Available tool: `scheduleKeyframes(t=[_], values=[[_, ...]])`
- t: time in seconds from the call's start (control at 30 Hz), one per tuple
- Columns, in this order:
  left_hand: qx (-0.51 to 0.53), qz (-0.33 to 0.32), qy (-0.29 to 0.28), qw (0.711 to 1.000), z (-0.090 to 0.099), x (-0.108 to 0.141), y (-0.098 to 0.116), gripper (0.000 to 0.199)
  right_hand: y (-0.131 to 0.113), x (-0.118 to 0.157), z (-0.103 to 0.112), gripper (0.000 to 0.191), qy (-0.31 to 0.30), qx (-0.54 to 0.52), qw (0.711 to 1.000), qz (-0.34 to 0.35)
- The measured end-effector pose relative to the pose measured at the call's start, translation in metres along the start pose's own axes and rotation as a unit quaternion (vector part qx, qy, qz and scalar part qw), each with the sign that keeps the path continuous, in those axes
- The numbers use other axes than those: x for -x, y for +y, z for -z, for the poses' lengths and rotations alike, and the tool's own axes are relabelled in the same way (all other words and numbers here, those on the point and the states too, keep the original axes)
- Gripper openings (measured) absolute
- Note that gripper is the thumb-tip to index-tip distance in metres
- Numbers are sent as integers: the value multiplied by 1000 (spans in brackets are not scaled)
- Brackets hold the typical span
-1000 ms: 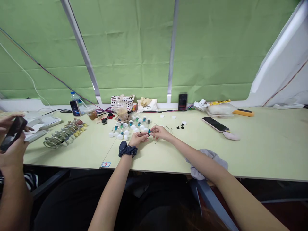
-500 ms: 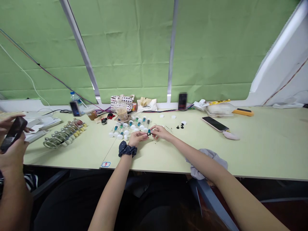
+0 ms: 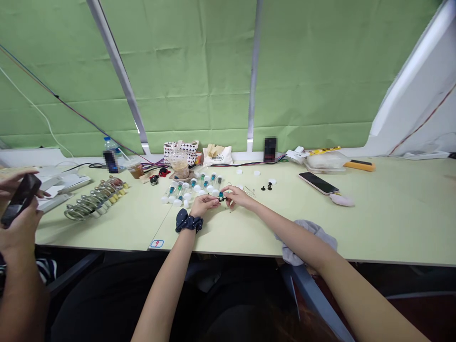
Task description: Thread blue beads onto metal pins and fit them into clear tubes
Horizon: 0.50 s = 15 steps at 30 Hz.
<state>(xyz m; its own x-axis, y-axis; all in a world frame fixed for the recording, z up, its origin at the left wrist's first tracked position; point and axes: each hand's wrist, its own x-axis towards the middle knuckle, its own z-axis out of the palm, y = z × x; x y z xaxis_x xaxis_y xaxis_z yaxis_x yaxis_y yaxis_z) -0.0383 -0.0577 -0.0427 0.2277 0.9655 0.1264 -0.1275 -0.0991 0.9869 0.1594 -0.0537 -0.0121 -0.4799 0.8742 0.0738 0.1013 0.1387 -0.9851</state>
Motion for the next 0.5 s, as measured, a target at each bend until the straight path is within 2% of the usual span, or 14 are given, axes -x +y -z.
scheduleKeyframes(t=[0.2, 0.33, 0.5], values=[[-7, -2, -9, 1000, 3, -2, -3, 36, 2, 0, 1, 34, 7, 3, 999, 32], [-16, 1, -22, 1000, 3, -1, -3, 37, 4, -2, 1, 31, -19, 7, 1000, 12], [-11, -8, -3, 1000, 2, -1, -2, 37, 3, 0, 2, 42, 2, 33, 998, 45]])
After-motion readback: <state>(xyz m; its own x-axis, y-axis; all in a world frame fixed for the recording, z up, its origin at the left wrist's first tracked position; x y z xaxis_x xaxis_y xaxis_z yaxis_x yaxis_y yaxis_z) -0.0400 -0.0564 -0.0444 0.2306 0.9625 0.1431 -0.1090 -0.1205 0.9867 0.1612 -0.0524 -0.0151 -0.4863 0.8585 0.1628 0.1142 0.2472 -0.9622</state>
